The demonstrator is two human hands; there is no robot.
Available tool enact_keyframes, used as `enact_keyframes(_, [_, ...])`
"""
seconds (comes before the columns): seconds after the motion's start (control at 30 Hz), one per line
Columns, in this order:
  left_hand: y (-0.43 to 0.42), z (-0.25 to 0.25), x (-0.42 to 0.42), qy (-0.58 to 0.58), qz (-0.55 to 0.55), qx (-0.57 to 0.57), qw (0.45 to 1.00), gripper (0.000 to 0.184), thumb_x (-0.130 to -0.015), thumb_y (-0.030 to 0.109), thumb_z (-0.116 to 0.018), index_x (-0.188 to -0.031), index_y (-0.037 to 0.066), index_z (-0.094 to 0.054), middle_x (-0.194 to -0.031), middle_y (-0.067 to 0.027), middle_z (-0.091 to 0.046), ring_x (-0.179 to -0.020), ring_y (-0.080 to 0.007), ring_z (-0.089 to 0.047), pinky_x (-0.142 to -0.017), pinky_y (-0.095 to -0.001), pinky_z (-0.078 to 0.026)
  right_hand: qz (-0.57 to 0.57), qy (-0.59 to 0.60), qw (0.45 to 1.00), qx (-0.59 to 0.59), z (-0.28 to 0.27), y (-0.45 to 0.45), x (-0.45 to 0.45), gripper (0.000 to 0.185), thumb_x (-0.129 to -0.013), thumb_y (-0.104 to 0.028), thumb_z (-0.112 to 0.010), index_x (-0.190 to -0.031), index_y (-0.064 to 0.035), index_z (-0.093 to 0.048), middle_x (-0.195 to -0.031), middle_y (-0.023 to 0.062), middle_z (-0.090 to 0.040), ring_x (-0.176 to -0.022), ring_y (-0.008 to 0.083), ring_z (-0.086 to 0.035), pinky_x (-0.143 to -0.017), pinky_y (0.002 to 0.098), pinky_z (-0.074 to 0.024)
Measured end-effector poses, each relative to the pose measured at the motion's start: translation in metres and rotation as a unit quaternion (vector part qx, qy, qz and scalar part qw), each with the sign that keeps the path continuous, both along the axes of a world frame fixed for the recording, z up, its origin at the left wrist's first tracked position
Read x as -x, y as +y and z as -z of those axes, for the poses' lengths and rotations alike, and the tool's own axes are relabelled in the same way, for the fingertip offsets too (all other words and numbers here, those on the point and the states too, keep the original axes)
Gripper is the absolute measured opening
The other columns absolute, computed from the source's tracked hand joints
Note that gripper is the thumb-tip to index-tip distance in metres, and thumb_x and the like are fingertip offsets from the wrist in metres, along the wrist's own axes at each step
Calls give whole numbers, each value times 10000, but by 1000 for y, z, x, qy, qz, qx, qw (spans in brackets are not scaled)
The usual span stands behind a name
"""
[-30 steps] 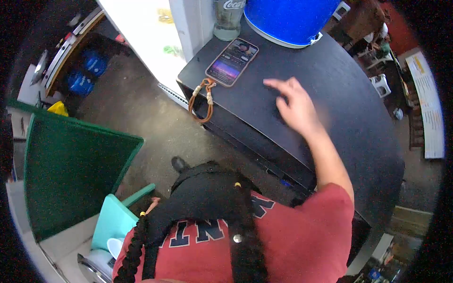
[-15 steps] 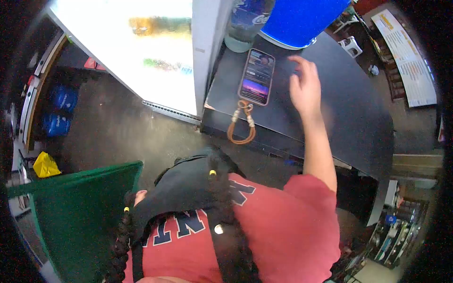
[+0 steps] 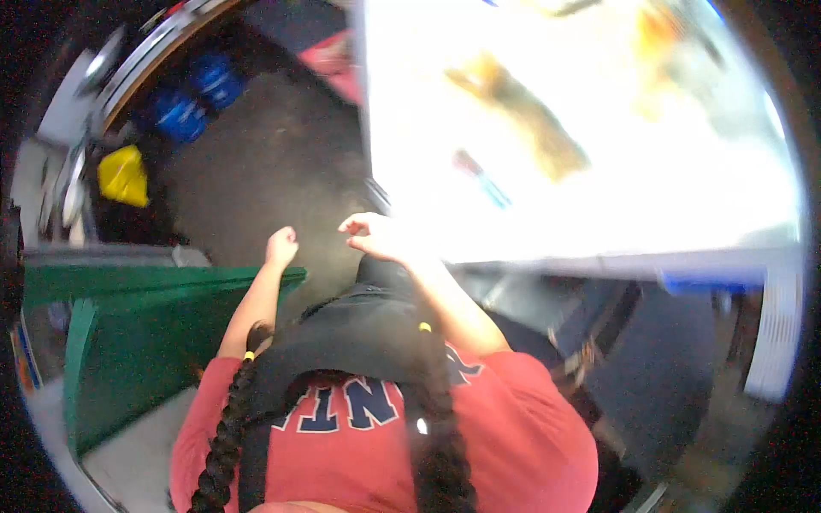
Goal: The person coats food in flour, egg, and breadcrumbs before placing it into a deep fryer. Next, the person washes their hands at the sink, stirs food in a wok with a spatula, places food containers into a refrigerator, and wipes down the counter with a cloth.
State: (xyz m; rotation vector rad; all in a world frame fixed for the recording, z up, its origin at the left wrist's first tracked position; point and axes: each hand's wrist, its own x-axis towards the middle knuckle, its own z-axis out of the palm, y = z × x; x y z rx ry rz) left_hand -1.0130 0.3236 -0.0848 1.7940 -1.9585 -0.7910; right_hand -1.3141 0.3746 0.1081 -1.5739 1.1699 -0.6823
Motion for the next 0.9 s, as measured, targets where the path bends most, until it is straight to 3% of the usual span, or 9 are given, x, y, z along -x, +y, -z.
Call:
enact_keyframes(0.13, [-42, -28, -26, -20, -38, -36, 998, 120, -617, -14, -558, -726, 35, -564, -716, -202, -583, -757, -390, -590, -664, -454, -449, -187, 24, 979, -74, 25, -127, -60, 334, -831, -176, -661, -1160, -124, -628, -1052, 85, -668, -927, 179, -631, -829, 327, -498])
enact_keyframes(0.17, [-71, -4, -43, -54, -60, -114, 990, 230, -655, -11, -597, -878, 42, -592, -984, -208, -609, -871, -388, -597, -768, -458, -476, -201, 22, 975, -93, 17, -172, -76, 340, -832, -177, -666, -1163, -112, -627, -1054, 84, -667, -934, 172, -628, -835, 316, -495])
enact_keyframes(0.23, [-95, -48, -42, -128, -128, -325, 928, 865, -680, 288, -813, -1416, 142, -384, -1537, -221, -129, -1272, -431, -432, -1049, -443, -414, -201, 24, 974, -101, 17, -244, -101, 350, -827, -164, -680, -1161, -72, -628, -1041, 68, -664, -940, 156, -621, -850, 287, -484])
enact_keyframes(0.33, [-134, 34, -97, -95, -151, -352, 919, 799, -753, 462, -730, -1378, 52, -449, -1507, -248, -238, -1282, -466, -406, -1056, -460, -396, -68, -4, 995, -68, 96, -373, -125, 220, -727, -90, -722, -932, -59, -645, -899, 36, -652, -821, 155, -607, -690, 323, -493])
enact_keyframes(0.43, [-165, 17, -143, -92, -163, -383, 904, 711, -751, 524, -713, -1274, 64, -569, -1386, -206, -468, -1256, -382, -468, -1024, -444, -419, 102, 277, 954, 50, 151, -455, -133, 231, -664, -94, -704, -870, -35, -618, -807, 57, -635, -738, 180, -609, -657, 350, -485])
enact_keyframes(0.6, [-156, 18, -211, -39, -371, -464, 804, 549, -785, 415, -705, -1208, 73, -630, -1298, -125, -567, -1228, -297, -518, -990, -429, -453, -239, 147, 892, -354, 301, -481, -165, 540, -712, -214, -739, -1206, -47, -599, -1094, 170, -646, -974, 291, -635, -811, 415, -514])
enact_keyframes(0.73, [-129, 91, -290, -65, -387, -524, 756, 461, -830, 320, -634, -1217, 70, -622, -1336, -159, -533, -1235, -299, -515, -993, -419, -448, -424, 256, 765, -411, 291, -507, -214, 497, -796, -236, -669, -1253, -66, -569, -1168, 148, -619, -1039, 286, -609, -807, 433, -514])
enact_keyframes(0.8, [-78, 185, -335, -122, -382, -503, 766, 415, -851, 266, -576, -1201, 49, -627, -1285, -173, -571, -1235, -308, -514, -1001, -413, -439, -427, 273, 762, -404, 291, -551, -261, 477, -838, -246, -634, -1276, -76, -554, -1205, 138, -605, -1072, 284, -595, -805, 442, -514])
enact_keyframes(0.9, [-87, 167, -387, -125, -367, -488, 782, 388, -860, 254, -549, -1157, 26, -649, -1211, -184, -612, -1217, -319, -525, -997, -404, -442, -347, 273, 831, -339, 311, -652, -323, 447, -902, -262, -582, -1311, -90, -531, -1260, 121, -585, -1121, 280, -576, -801, 456, -514])
